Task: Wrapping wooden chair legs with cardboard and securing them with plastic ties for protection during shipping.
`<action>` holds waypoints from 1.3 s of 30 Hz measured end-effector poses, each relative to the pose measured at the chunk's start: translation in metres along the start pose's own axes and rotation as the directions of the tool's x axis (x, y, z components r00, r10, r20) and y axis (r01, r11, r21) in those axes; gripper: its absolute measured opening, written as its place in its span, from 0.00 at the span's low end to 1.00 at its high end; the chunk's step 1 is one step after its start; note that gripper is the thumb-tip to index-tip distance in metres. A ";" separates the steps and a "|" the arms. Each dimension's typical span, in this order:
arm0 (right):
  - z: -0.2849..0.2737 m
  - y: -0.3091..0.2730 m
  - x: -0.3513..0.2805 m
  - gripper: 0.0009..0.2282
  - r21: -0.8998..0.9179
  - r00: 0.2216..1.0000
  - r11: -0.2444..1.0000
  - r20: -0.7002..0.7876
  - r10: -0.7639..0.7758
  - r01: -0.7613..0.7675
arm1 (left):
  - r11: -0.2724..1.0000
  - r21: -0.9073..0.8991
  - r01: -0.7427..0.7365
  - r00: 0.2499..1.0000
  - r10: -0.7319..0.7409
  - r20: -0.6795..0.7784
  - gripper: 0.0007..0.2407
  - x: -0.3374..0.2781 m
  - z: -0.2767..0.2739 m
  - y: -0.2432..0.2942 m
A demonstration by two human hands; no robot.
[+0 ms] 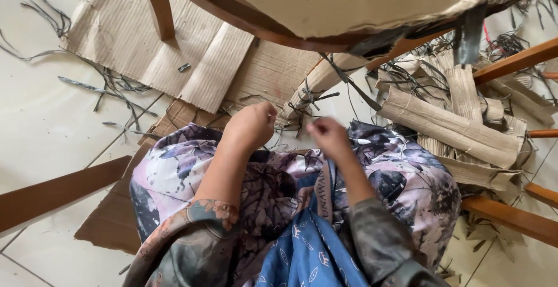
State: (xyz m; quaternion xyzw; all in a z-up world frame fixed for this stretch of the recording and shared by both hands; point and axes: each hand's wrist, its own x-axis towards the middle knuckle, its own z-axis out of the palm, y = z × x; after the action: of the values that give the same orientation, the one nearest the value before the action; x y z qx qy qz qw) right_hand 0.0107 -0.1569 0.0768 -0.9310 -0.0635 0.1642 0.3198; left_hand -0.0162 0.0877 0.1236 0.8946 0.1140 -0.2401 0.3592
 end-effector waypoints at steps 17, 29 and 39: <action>0.037 -0.004 0.007 0.12 -0.302 0.984 0.940 0.120 -0.130 0.161 | 0.989 -0.139 -0.041 0.999 0.040 -0.010 0.14 0.014 -0.016 0.010; -0.030 0.019 0.018 0.06 0.143 0.985 0.975 -0.011 0.173 -0.169 | 0.980 -0.187 -0.074 0.997 0.067 -0.040 0.14 0.006 -0.029 0.021; -0.101 -0.046 -0.006 0.14 0.704 0.927 0.703 -0.323 0.191 0.101 | 0.794 -0.435 -0.425 0.889 0.275 -0.367 0.15 -0.021 -0.059 0.053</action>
State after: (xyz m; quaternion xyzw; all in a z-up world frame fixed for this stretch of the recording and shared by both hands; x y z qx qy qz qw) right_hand 0.0389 -0.1795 0.1817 -0.7504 0.0897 0.0042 0.6548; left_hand 0.0064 0.0906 0.2026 0.7995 0.0537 0.0007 0.5982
